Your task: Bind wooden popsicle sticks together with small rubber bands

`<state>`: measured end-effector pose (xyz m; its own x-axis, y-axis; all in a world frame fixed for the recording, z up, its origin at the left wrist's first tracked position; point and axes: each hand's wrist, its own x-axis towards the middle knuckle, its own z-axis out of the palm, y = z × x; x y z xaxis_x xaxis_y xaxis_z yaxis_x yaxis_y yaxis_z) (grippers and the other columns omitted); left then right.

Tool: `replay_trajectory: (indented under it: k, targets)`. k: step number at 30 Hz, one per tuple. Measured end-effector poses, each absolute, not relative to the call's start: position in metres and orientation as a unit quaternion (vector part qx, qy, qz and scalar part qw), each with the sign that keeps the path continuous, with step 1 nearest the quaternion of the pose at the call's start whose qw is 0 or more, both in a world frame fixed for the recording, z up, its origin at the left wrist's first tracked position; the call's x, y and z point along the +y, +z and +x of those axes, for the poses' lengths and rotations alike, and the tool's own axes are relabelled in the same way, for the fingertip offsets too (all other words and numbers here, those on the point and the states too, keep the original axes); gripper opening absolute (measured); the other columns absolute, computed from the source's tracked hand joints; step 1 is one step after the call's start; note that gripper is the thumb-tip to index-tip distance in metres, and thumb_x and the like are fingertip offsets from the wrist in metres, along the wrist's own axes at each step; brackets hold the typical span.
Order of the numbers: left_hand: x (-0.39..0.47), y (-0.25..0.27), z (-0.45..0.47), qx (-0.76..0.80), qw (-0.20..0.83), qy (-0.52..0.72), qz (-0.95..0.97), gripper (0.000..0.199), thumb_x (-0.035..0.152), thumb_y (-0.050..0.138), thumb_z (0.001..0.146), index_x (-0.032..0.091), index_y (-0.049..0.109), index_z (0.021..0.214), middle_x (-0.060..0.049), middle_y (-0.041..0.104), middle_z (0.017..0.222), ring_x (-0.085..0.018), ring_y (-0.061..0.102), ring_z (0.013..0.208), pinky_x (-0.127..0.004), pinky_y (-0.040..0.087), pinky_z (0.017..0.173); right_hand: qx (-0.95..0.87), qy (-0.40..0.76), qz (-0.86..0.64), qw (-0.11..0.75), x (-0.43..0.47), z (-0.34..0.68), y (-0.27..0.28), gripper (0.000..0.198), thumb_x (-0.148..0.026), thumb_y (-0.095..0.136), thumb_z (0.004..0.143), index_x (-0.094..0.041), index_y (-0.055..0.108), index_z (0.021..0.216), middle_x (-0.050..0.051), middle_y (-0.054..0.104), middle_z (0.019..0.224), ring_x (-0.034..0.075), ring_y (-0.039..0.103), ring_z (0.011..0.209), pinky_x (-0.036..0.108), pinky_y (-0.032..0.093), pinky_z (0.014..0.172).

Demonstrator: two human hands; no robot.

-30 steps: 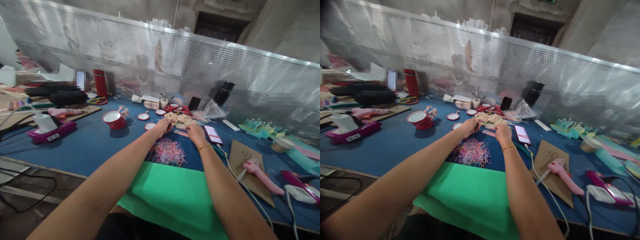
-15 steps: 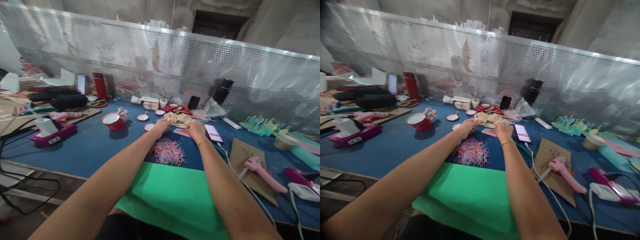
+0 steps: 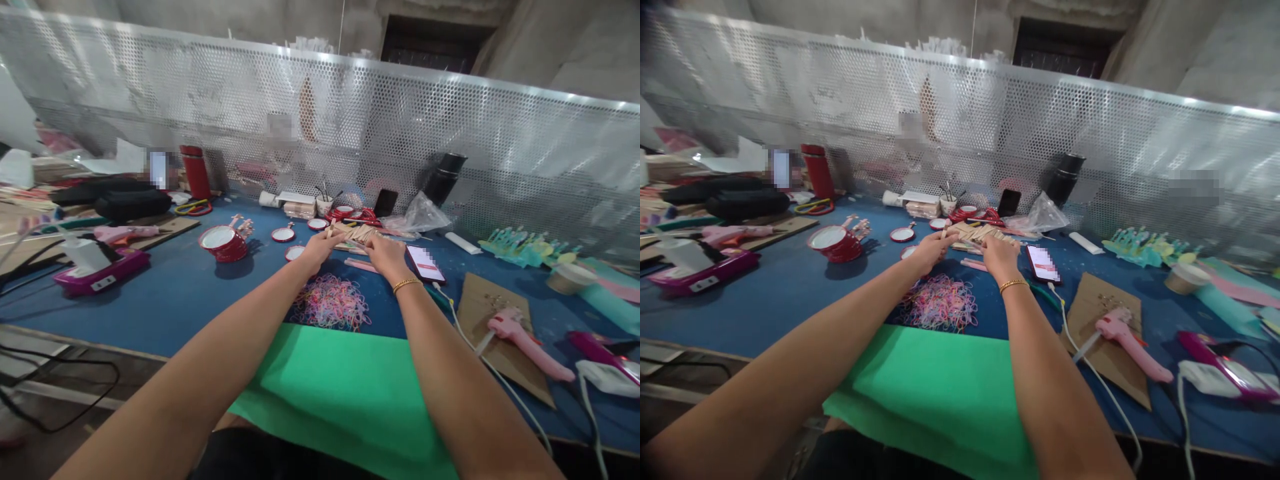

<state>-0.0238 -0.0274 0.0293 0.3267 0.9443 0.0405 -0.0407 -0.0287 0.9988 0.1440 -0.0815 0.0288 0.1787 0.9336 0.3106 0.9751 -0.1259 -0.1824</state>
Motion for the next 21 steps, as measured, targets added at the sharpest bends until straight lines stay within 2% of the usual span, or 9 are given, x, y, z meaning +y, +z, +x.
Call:
replay_trajectory:
  k: [3, 6, 13, 17, 21]
  targets:
    - [-0.028, 0.031, -0.024, 0.373, 0.555, 0.443, 0.597, 0.023, 0.036, 0.069, 0.075, 0.015, 0.064, 0.084, 0.009, 0.034, 0.045, -0.005, 0.024, 0.04, -0.022, 0.015, 0.043, -0.664, -0.015, -0.71, 0.233, -0.082, 0.132, 0.032, 0.014, -0.031, 0.052, 0.09, -0.022, 0.062, 0.096, 0.004, 0.069, 0.096, 0.019, 0.06, 0.092, 0.03, 0.039, 0.082]
    - [-0.023, 0.027, -0.025, 0.369, 0.54, 0.45, 0.608, 0.021, 0.034, 0.065, 0.079, 0.015, 0.059, 0.075, 0.008, 0.033, 0.046, -0.005, 0.024, 0.04, -0.021, 0.015, 0.042, -0.682, 0.017, -0.682, 0.263, -0.081, 0.123, 0.03, 0.016, -0.031, 0.049, 0.092, -0.021, 0.06, 0.098, 0.005, 0.068, 0.096, 0.018, 0.06, 0.09, 0.026, 0.04, 0.075]
    - [-0.013, 0.027, -0.027, 0.349, 0.551, 0.449, 0.61, 0.026, 0.035, 0.061, 0.082, 0.016, 0.051, 0.067, 0.007, 0.035, 0.047, -0.005, 0.024, 0.039, -0.021, 0.016, 0.041, -0.71, 0.081, -0.655, 0.245, -0.085, 0.106, 0.033, 0.04, -0.038, 0.028, 0.099, -0.017, 0.062, 0.096, 0.009, 0.069, 0.103, 0.018, 0.062, 0.092, 0.026, 0.042, 0.079]
    - [-0.013, 0.04, -0.026, 0.352, 0.529, 0.491, 0.596, 0.026, 0.032, 0.058, 0.083, 0.016, 0.051, 0.064, 0.006, 0.034, 0.047, -0.005, 0.025, 0.041, -0.021, 0.017, 0.042, -0.697, 0.023, -0.681, 0.225, -0.087, 0.091, 0.048, 0.042, -0.038, 0.025, 0.099, -0.018, 0.062, 0.101, 0.011, 0.069, 0.101, 0.021, 0.062, 0.099, 0.029, 0.043, 0.083]
    - [-0.014, 0.047, -0.019, 0.379, 0.537, 0.492, 0.571, 0.026, 0.033, 0.059, 0.082, 0.016, 0.051, 0.064, 0.006, 0.033, 0.045, -0.006, 0.025, 0.043, -0.022, 0.017, 0.042, -0.7, 0.012, -0.676, 0.229, -0.09, 0.081, 0.06, 0.043, -0.037, 0.023, 0.1, -0.018, 0.059, 0.112, 0.012, 0.067, 0.11, 0.021, 0.06, 0.107, 0.029, 0.042, 0.089]
